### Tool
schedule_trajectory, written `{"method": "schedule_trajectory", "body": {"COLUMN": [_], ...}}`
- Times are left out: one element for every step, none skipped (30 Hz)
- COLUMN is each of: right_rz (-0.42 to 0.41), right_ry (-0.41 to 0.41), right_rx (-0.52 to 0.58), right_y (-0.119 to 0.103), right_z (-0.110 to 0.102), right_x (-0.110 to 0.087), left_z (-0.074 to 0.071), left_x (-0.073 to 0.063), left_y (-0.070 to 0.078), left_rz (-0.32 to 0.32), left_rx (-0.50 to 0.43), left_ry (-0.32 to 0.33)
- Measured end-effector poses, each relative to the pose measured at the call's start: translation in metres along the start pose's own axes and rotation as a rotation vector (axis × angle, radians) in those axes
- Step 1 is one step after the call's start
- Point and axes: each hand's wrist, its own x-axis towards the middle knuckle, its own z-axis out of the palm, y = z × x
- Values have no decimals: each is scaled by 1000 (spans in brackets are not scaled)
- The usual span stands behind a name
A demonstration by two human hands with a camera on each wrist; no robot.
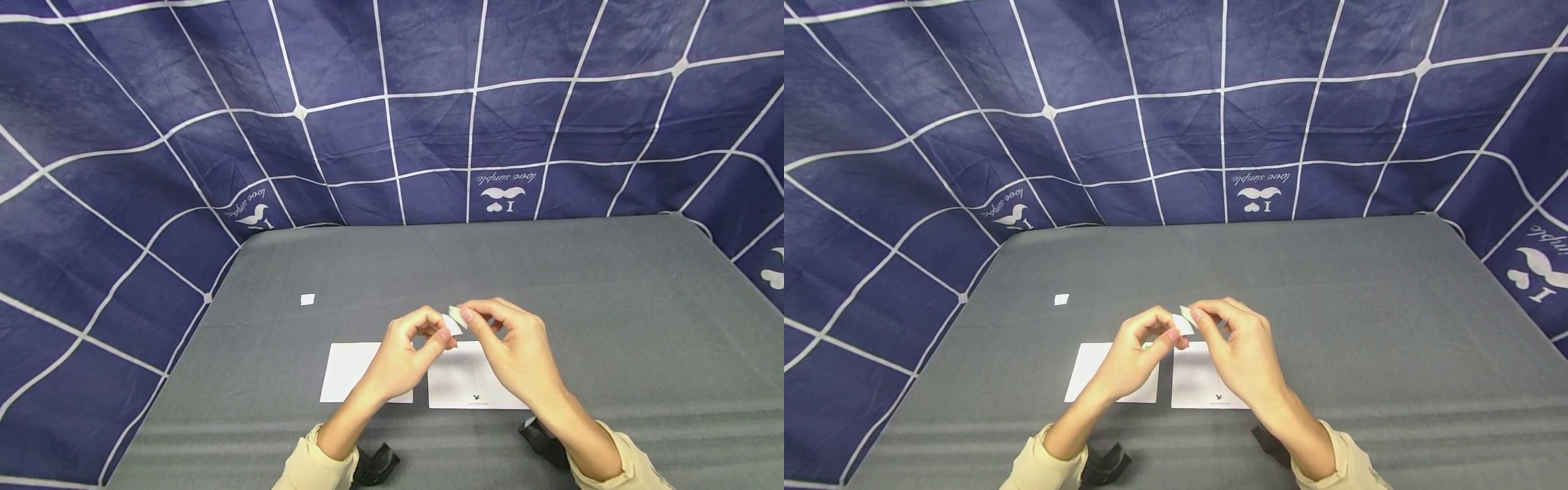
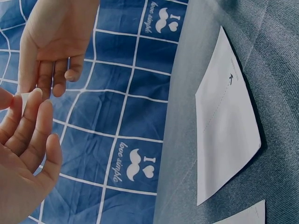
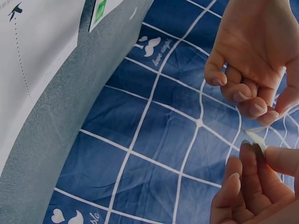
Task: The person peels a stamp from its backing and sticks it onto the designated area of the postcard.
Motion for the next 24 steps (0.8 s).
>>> {"method": "schedule_trajectory", "body": {"right_rz": [-2, -3, -4, -5, -5, -4, -3, -2, -1, 1, 1, 0, -2, -8, -15, -27, -41, -58, -76, -94, -109, -124, -135, -144], "right_ry": [2, 4, 7, 10, 12, 14, 16, 19, 21, 23, 26, 30, 36, 44, 53, 64, 76, 89, 102, 115, 126, 136, 144, 151], "right_rx": [3, 4, 5, 5, 4, 1, -2, -7, -11, -14, -18, -24, -29, -37, -48, -62, -79, -95, -112, -129, -142, -155, -165, -172], "right_y": [0, 0, 1, 1, 1, 1, 1, 1, 1, 2, 2, 2, 2, 3, 3, 4, 4, 5, 6, 6, 6, 7, 7, 7], "right_z": [0, 0, 0, 0, 0, 0, 0, 0, 0, 0, 0, 0, 0, 0, 0, 0, 0, 0, 0, 0, 0, 1, 1, 1], "right_x": [0, 0, 0, 0, 0, 0, 0, 0, 0, 0, 0, 1, 1, 1, 1, 1, 1, 2, 2, 2, 2, 3, 3, 3], "left_z": [0, 0, 0, 0, 0, -1, -1, -1, -1, -2, -2, -2, -2, -3, -3, -4, -5, -5, -6, -7, -8, -9, -11, -12], "left_x": [0, 0, 0, 0, 0, 0, 0, 0, 0, 0, 0, 0, 0, 1, 1, 1, 1, 2, 2, 2, 2, 3, 3, 4], "left_y": [0, 0, 0, -1, -1, -1, -1, -1, -1, 0, 0, 0, 0, 0, 0, 0, 0, 0, 0, -1, -2, -3, -4, -6], "left_rz": [-1, -2, -2, -4, -4, -5, -6, -7, -7, -9, -10, -12, -16, -22, -27, -35, -43, -51, -58, -64, -68, -72, -72, -72], "left_rx": [-1, 0, 1, 2, 4, 6, 8, 10, 11, 12, 12, 11, 11, 9, 7, 5, 4, 6, 6, 7, 11, 14, 19, 23], "left_ry": [-1, -2, -3, -4, -5, -6, -7, -8, -10, -11, -12, -14, -15, -16, -16, -16, -15, -14, -11, -9, -7, -4, 0, 3]}}
